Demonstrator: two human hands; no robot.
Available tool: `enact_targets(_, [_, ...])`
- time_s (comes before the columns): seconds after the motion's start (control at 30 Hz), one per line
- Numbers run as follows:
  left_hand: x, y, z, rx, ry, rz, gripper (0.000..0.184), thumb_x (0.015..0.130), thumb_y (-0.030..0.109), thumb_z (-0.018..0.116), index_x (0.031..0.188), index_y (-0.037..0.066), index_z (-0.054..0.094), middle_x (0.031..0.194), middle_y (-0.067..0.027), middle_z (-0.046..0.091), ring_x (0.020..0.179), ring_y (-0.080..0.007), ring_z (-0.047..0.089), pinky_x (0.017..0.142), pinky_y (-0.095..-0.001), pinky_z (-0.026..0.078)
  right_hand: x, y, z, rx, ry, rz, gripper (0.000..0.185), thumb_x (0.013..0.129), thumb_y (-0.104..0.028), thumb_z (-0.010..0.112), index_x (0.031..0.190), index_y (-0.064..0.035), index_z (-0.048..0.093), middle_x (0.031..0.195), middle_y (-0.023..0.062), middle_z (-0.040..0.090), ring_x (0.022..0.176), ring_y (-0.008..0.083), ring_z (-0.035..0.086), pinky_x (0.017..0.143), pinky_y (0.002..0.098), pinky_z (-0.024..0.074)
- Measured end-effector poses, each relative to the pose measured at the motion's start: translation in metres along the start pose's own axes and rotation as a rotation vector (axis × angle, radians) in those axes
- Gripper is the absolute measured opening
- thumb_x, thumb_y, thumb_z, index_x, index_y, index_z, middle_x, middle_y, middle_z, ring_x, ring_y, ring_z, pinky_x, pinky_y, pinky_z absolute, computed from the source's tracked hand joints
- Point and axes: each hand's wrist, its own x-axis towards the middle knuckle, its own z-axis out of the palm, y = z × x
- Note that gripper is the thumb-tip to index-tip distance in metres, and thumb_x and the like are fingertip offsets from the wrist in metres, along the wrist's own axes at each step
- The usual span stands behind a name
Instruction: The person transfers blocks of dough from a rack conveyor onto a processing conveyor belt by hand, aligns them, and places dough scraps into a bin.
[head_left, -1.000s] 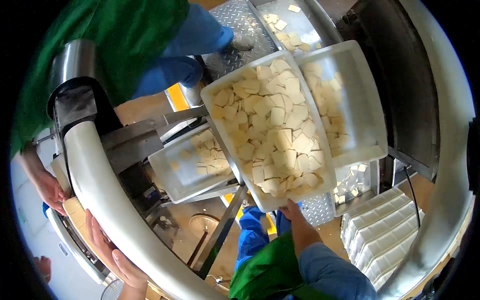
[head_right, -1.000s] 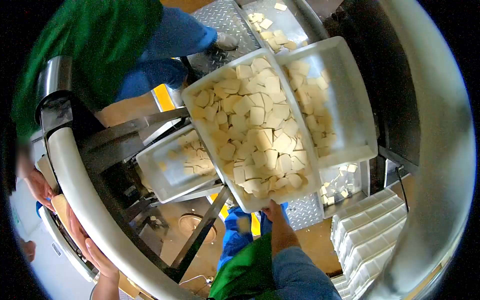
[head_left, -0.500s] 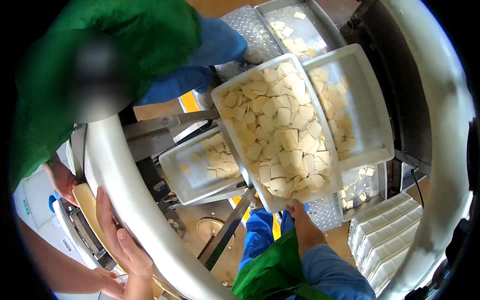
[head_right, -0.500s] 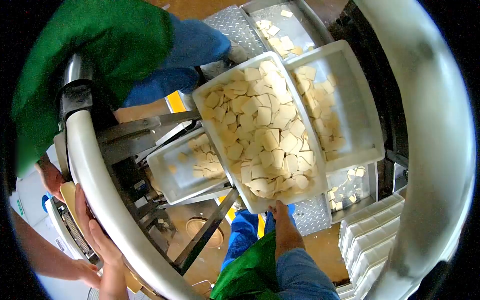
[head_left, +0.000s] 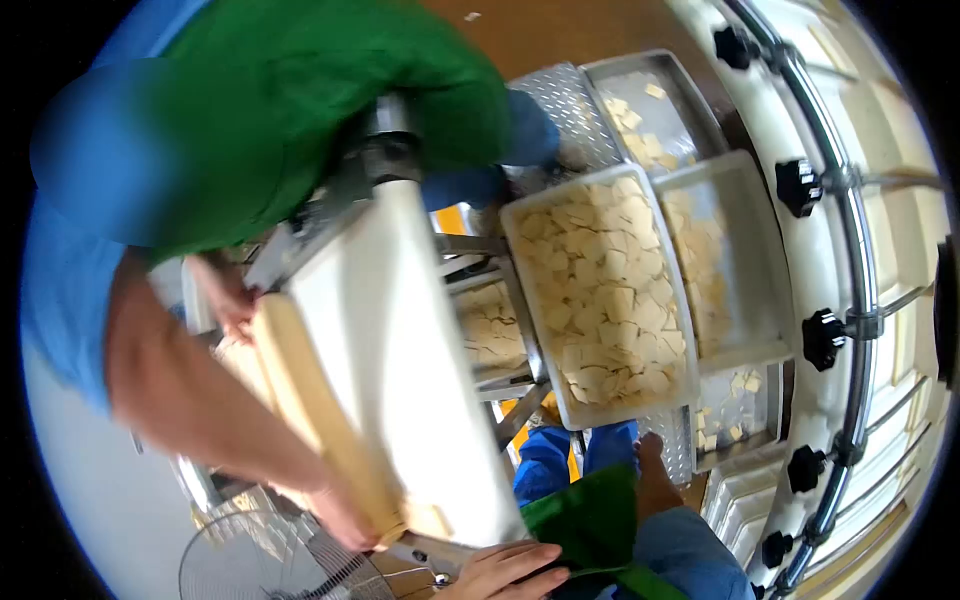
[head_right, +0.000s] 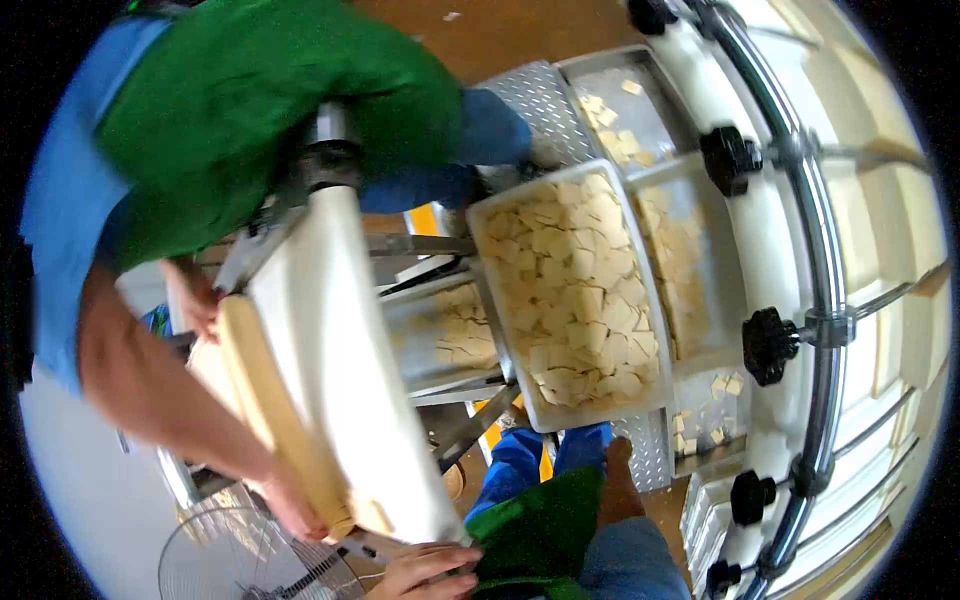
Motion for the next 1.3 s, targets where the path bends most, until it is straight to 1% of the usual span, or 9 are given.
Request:
enact_targets(0.03, [-0.009, -0.005, -0.004, 0.089, -0.065, 0.103, 0.047, 0.087, 0.031, 0.061, 0.115, -0.007, 0.056, 0.118, -0.0259, 0.052, 0.103, -0.0407, 0.057, 0.087, -0.0469, 0.050, -0.008, -0.009, -0.003, 0.108, 0.006, 0.057, 0.038, 0.076, -0.027, 0.069, 0.105, -0.0075, 0.055, 0.097, 0.0142, 0.060, 0.083, 0.0284, 0.061, 0.074, 0.0382, 0.0482])
enact_targets(0.1, [-0.002, 0.021, -0.009, 0.057, 0.117, 0.004, 0.030, 0.080, 0.001, 0.061, 0.110, -0.003, 0.063, 0.115, -0.0170, 0.059, 0.094, -0.0260, 0.064, 0.080, -0.0328, 0.053, -0.027, -0.028, -0.007, 0.310, 0.024, 0.165, 0.035, 0.079, -0.028, 0.067, 0.105, -0.0083, 0.054, 0.095, 0.0128, 0.060, 0.080, 0.0275, 0.061, 0.072, 0.0381, 0.0475])
enact_targets(0.23, [-0.008, 0.036, -0.024, 0.131, 0.393, 0.112, 0.025, 0.072, -0.004, 0.063, 0.096, 0.001, 0.069, 0.101, -0.0126, 0.064, 0.072, -0.0229, 0.065, 0.060, -0.0293, 0.054, -0.057, -0.071, -0.007, 0.536, 0.036, 0.317, 0.030, 0.084, -0.031, 0.062, 0.104, -0.0098, 0.054, 0.090, 0.0100, 0.061, 0.076, 0.0255, 0.060, 0.068, 0.0380, 0.0463])
enact_targets(0.37, [-0.049, 0.042, -0.053, 0.210, 0.497, 0.009, 0.027, 0.075, 0.000, 0.062, 0.102, 0.000, 0.064, 0.104, -0.0145, 0.063, 0.082, -0.0287, 0.064, 0.067, -0.0344, 0.054, -0.059, -0.099, -0.029, 0.868, -0.507, 0.124, 0.024, 0.088, -0.027, 0.054, 0.107, -0.0132, 0.054, 0.093, 0.0096, 0.062, 0.077, 0.0239, 0.060, 0.065, 0.0369, 0.0462])
enact_targets(0.43, [-0.077, 0.031, -0.066, 0.361, 0.655, -0.181, 0.028, 0.079, 0.004, 0.063, 0.107, 0.001, 0.060, 0.103, -0.0156, 0.061, 0.094, -0.0331, 0.060, 0.078, -0.0395, 0.049, -0.103, -0.160, -0.019, 0.658, -0.058, 0.174, 0.027, 0.092, -0.025, 0.050, 0.116, -0.0143, 0.053, 0.098, 0.0092, 0.064, 0.078, 0.0223, 0.061, 0.062, 0.0359, 0.0457])
enact_targets(0.53, [-0.130, -0.005, -0.091, 0.565, 0.850, -0.718, 0.056, 0.080, 0.019, 0.067, 0.122, -0.007, 0.043, 0.120, -0.0292, 0.045, 0.111, -0.0424, 0.042, 0.094, -0.0471, 0.036, -0.134, -0.201, -0.046, 0.529, -0.309, -0.122, 0.026, 0.092, -0.025, 0.052, 0.114, -0.0103, 0.054, 0.096, 0.0086, 0.064, 0.080, 0.0204, 0.061, 0.068, 0.0329, 0.0473])
enact_targets(0.6, [-0.174, -0.031, -0.101, 0.638, 0.871, -0.994, 0.074, 0.075, 0.023, 0.073, 0.127, -0.010, 0.033, 0.125, -0.0360, 0.034, 0.112, -0.0464, 0.039, 0.094, -0.0472, 0.037, -0.184, -0.245, -0.043, 0.368, 0.028, -0.523, 0.021, 0.092, -0.018, 0.053, 0.108, -0.0050, 0.056, 0.095, 0.0090, 0.062, 0.080, 0.0182, 0.060, 0.072, 0.0296, 0.0481])
enact_targets(0.93, [-0.209, -0.096, -0.111, 0.179, 0.976, -1.001, 0.090, 0.062, 0.013, 0.082, 0.129, -0.011, 0.027, 0.118, -0.0294, 0.035, 0.105, -0.0445, 0.045, 0.090, -0.0428, 0.044, -0.408, -0.476, 0.133, -0.463, 0.099, -1.636, 0.022, 0.080, 0.001, 0.056, 0.102, -0.0002, 0.058, 0.108, 0.0192, 0.057, 0.104, 0.0350, 0.054, 0.091, 0.0391, 0.0429])
enact_targets(1.3, [-0.207, -0.103, -0.118, 0.255, 0.700, -1.068, 0.097, 0.071, 0.039, 0.072, 0.133, -0.014, 0.018, 0.114, -0.0314, 0.042, 0.105, -0.0452, 0.046, 0.089, -0.0484, 0.042, -0.406, -0.614, 0.375, -1.277, 0.213, -1.241, 0.066, 0.092, -0.052, 0.042, 0.145, -0.0148, 0.029, 0.153, 0.0170, 0.013, 0.133, 0.0386, 0.027, 0.105, 0.0474, 0.0307])
